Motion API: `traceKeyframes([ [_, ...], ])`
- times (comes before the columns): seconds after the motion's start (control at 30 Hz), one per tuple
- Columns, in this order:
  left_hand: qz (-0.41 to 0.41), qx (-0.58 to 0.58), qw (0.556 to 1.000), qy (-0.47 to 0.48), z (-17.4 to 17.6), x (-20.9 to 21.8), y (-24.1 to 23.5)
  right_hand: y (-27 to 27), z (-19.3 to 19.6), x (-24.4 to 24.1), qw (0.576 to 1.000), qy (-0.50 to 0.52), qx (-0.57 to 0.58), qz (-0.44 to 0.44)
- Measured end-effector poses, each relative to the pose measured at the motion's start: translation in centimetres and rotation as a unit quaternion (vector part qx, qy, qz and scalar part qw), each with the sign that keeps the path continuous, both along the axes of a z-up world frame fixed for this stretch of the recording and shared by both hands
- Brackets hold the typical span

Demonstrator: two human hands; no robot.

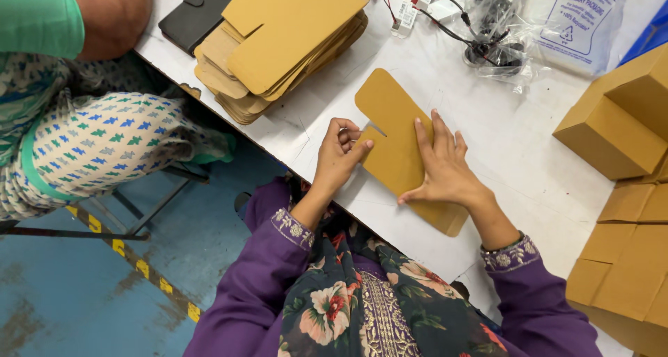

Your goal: The person assembles cardboard boxes and places electronic components into them at a work table.

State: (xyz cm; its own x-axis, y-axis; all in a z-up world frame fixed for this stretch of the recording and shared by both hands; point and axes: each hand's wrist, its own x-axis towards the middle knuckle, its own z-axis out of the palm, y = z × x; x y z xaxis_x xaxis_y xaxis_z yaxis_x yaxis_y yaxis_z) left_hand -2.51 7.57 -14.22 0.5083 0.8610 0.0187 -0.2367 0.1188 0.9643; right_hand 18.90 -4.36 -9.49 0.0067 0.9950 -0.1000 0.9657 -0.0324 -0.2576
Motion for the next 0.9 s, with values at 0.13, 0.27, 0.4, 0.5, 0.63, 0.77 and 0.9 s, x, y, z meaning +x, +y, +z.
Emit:
traceKeyframes([
  [0.13,0.027,0.047,0.999,0.005,1.8,-0.8,-0.9,0.1,0.9,-2.9,0.999,0.013,0.016,-0.049],
  [0.27,0.013,0.084,0.996,-0.036,4.3,-1.7,-1.5,0.0,2.3,-3.3,0.993,0.106,0.054,-0.02],
  [0.4,-0.075,0.245,0.965,-0.054,8.2,-3.5,-2.1,-0.6,3.9,-0.6,0.933,0.355,0.001,0.059],
  [0.5,-0.075,0.479,0.87,0.096,11.4,-4.2,-2.3,-0.9,4.2,0.4,0.846,0.518,-0.046,0.12],
  [0.63,-0.086,0.539,0.828,0.129,14.4,-3.9,-2.3,-1.1,3.5,-0.2,0.726,0.662,-0.11,0.15],
  [0.77,-0.121,0.531,0.823,0.162,15.1,-3.3,-1.7,-1.3,3.0,-0.2,0.724,0.672,-0.083,0.131],
  [0.9,-0.106,0.584,0.776,0.215,14.0,-2.5,-1.9,-1.7,2.5,1.5,0.817,0.563,-0.077,0.1],
])
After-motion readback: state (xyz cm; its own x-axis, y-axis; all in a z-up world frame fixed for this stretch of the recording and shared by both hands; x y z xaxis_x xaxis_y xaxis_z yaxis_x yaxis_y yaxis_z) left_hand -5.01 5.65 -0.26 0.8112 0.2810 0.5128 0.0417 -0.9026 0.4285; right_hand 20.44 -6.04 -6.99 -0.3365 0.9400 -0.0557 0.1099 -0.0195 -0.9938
